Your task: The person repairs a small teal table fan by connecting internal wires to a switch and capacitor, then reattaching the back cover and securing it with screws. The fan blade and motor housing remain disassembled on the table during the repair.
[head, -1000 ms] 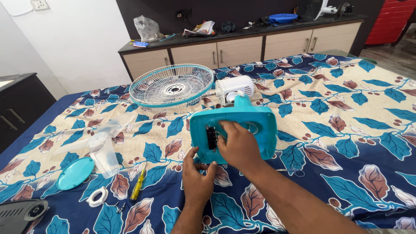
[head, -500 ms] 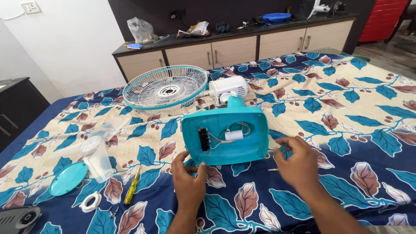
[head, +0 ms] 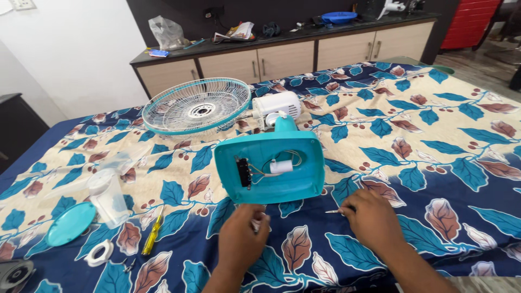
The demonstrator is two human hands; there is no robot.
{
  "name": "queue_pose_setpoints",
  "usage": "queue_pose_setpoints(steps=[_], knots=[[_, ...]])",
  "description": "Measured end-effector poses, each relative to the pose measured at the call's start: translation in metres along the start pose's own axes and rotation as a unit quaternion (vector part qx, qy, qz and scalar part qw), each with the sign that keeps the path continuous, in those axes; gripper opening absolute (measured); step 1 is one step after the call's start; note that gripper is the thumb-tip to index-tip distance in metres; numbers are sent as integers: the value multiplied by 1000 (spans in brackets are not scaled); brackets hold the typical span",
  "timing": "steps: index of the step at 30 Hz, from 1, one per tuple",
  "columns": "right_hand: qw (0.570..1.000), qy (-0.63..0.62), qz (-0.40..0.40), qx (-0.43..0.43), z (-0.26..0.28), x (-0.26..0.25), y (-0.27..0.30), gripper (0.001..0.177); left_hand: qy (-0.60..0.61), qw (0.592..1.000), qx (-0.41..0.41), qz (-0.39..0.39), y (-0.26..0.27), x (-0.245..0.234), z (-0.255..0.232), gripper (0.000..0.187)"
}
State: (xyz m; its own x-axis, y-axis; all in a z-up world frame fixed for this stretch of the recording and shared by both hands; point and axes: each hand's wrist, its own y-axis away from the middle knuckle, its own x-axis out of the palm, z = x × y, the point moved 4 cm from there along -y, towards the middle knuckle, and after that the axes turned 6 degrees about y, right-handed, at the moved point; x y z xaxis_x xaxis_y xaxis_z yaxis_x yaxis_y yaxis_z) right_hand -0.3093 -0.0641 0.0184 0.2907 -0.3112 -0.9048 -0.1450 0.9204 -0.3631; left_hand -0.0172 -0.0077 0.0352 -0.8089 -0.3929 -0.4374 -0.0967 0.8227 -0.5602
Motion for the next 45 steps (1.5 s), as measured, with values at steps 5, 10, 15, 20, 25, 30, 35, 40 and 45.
queue_pose_setpoints(steps=[5, 10, 15, 20, 25, 30, 35, 40, 45], knots=[[993, -66, 84, -46, -17, 3, -8, 23, -33, 988, 49, 144, 6, 9, -13, 19], [979, -87, 183, 12, -39, 2, -11, 41, 10, 985, -69, 156, 6, 5, -6, 23], [973, 18, 230, 31, -42, 2, -18, 36, 11, 987, -68, 147, 6, 4, -6, 23], [967, 26, 253, 0, -43, 8, -20, 39, 12, 986, -60, 153, 5, 5, -6, 23], [986, 28, 147, -72, -38, 2, -17, 29, 18, 985, -72, 158, 5, 4, -4, 23], [977, 72, 193, -53, -21, -4, -4, 23, 19, 984, -77, 159, 5, 3, -6, 23], [984, -84, 147, -55, 16, -21, 4, 20, 81, 980, -100, 152, 2, -3, -15, 25], [935, -296, 159, -115, 93, -15, 8, 19, 122, 969, -39, 212, 9, -13, -22, 34], [906, -382, 176, -56, 170, -4, -2, 52, -58, 977, -130, 156, 26, -51, 23, 30]])
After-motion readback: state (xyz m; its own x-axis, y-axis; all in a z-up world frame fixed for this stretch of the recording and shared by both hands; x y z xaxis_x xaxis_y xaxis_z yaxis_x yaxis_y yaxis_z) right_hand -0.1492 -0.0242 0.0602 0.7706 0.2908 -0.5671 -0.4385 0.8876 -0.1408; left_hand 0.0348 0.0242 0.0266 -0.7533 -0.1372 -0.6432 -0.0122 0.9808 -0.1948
